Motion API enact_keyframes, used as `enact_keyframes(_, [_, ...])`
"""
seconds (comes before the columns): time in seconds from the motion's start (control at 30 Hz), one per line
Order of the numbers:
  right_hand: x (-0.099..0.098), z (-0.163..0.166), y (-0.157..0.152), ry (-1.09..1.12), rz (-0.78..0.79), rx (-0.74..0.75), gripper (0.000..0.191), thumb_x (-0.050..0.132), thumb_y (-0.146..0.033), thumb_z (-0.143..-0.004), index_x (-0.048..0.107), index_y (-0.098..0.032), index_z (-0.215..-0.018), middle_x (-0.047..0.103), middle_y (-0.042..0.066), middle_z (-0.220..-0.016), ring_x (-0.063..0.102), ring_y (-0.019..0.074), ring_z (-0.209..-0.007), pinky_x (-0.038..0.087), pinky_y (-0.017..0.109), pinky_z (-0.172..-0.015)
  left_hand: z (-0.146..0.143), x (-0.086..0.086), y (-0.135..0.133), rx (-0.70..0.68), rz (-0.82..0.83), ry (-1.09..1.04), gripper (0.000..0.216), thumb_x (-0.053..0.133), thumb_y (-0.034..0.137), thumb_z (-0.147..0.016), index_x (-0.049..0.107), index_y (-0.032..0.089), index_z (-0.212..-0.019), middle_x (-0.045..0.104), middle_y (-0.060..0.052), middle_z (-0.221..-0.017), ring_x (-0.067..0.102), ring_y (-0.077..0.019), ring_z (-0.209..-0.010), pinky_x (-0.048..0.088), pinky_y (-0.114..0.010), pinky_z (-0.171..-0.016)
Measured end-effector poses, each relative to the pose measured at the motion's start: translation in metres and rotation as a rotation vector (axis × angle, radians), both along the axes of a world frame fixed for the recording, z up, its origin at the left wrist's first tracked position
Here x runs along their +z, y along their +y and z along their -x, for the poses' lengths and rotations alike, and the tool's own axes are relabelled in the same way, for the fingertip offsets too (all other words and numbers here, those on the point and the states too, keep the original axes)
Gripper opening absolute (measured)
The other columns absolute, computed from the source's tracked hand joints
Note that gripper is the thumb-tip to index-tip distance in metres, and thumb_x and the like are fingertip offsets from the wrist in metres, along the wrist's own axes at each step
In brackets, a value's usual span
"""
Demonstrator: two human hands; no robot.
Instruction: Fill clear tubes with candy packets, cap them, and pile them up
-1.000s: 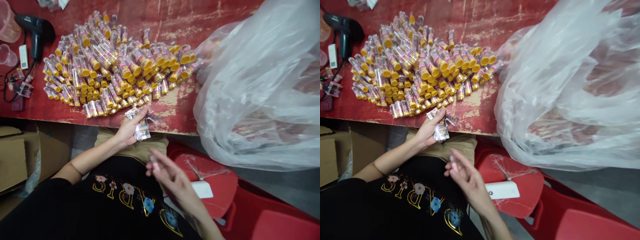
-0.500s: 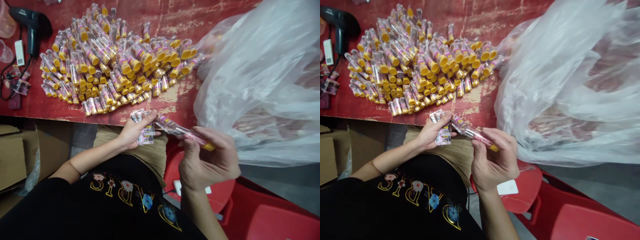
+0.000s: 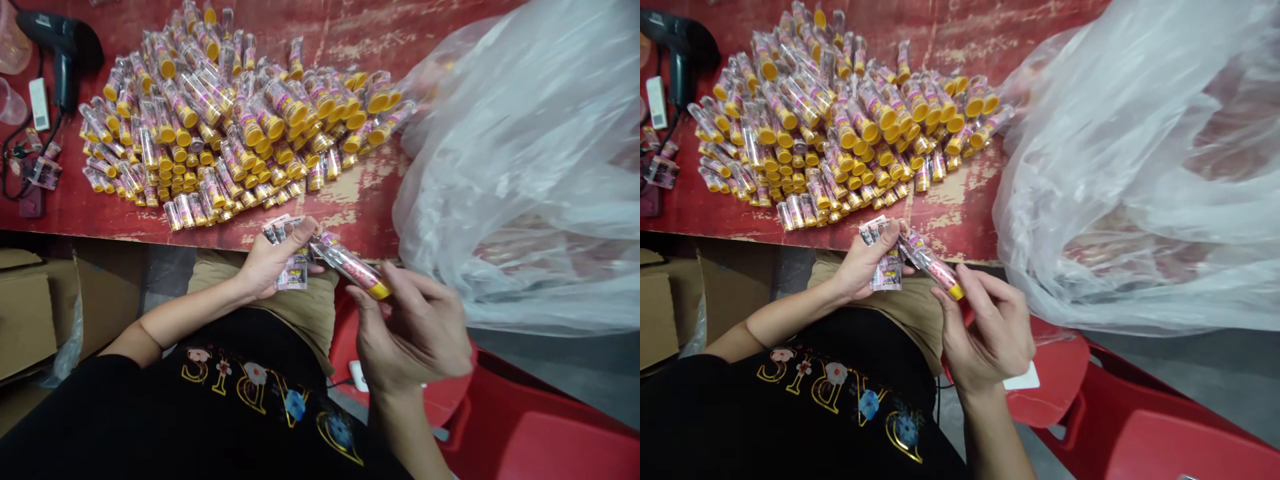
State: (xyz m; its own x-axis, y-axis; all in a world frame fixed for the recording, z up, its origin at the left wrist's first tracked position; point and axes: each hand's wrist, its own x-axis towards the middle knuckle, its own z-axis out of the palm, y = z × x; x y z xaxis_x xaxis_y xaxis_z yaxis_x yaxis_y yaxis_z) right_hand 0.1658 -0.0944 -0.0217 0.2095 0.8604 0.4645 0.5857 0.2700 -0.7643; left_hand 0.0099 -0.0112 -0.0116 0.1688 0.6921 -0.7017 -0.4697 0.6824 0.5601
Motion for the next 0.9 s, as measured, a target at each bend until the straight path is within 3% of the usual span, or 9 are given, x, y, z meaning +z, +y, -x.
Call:
enact_keyframes(0.1, [-0.004,0.002,-0.003,0.067,0.072,0.096,0.061,0.069,-0.006,-0.094,0.065,-0.035,-0.147,0.074,0.009,-0.124,0.073,0.0237,-0.109,0.062,0.041,-0.091,-0.001,0.002,-0.003,-0.009,-0.033,-0.009,0.056,0.100,0.040,-0.062,0.069,0.015,-0.100,0.077,-0.004,-0.091,0.075,-0.0185,-0.078,0.063,-0.030,-0.068])
enact_keyframes(0.17, [-0.006,0.003,-0.003,0.115,0.114,0.119,0.061,0.064,-0.006,-0.096,0.062,-0.035,-0.149,0.072,0.009,-0.125,0.072,0.0220,-0.108,0.063,0.040,-0.089,-0.003,0.004,-0.006,-0.034,-0.044,-0.027,0.059,0.100,0.039,-0.062,0.069,0.015,-0.106,0.079,-0.007,-0.097,0.077,-0.0224,-0.084,0.063,-0.030,-0.067])
enact_keyframes(0.3, [-0.011,0.007,0.003,0.033,0.070,0.060,0.059,0.071,-0.013,-0.094,0.064,-0.033,-0.148,0.070,0.008,-0.113,0.070,0.0189,-0.099,0.062,0.034,-0.082,-0.006,0.006,-0.011,-0.040,-0.104,-0.015,0.077,0.100,0.044,-0.060,0.067,0.018,-0.124,0.079,-0.010,-0.112,0.078,-0.0275,-0.098,0.063,-0.030,-0.066])
enact_keyframes(0.43, [-0.016,0.012,0.009,0.019,-0.002,-0.006,0.053,0.076,-0.012,-0.090,0.072,-0.034,-0.138,0.070,0.004,-0.099,0.068,0.0157,-0.087,0.059,0.029,-0.073,-0.006,0.008,-0.016,-0.047,-0.159,-0.032,0.094,0.101,0.047,-0.057,0.062,0.024,-0.140,0.077,-0.009,-0.119,0.078,-0.0262,-0.095,0.062,-0.027,-0.061])
enact_keyframes(0.7, [-0.018,0.023,0.012,0.137,-0.048,-0.172,0.047,0.083,-0.008,-0.083,0.081,-0.037,-0.120,0.069,-0.002,-0.085,0.062,0.0078,-0.069,0.053,0.023,-0.066,-0.005,0.014,-0.019,-0.115,-0.178,-0.050,0.099,0.099,0.052,-0.060,0.059,0.025,-0.147,0.080,-0.012,-0.115,0.079,-0.0283,-0.098,0.060,-0.025,-0.058])
enact_keyframes(0.9, [-0.019,0.027,0.016,0.133,-0.069,-0.237,0.032,0.086,-0.014,-0.082,0.085,-0.030,-0.109,0.071,0.000,-0.082,0.066,0.0118,-0.070,0.053,0.026,-0.061,-0.006,0.014,-0.019,-0.135,-0.185,-0.037,0.096,0.098,0.048,-0.063,0.059,0.024,-0.147,0.080,-0.012,-0.116,0.079,-0.0301,-0.104,0.061,-0.025,-0.061])
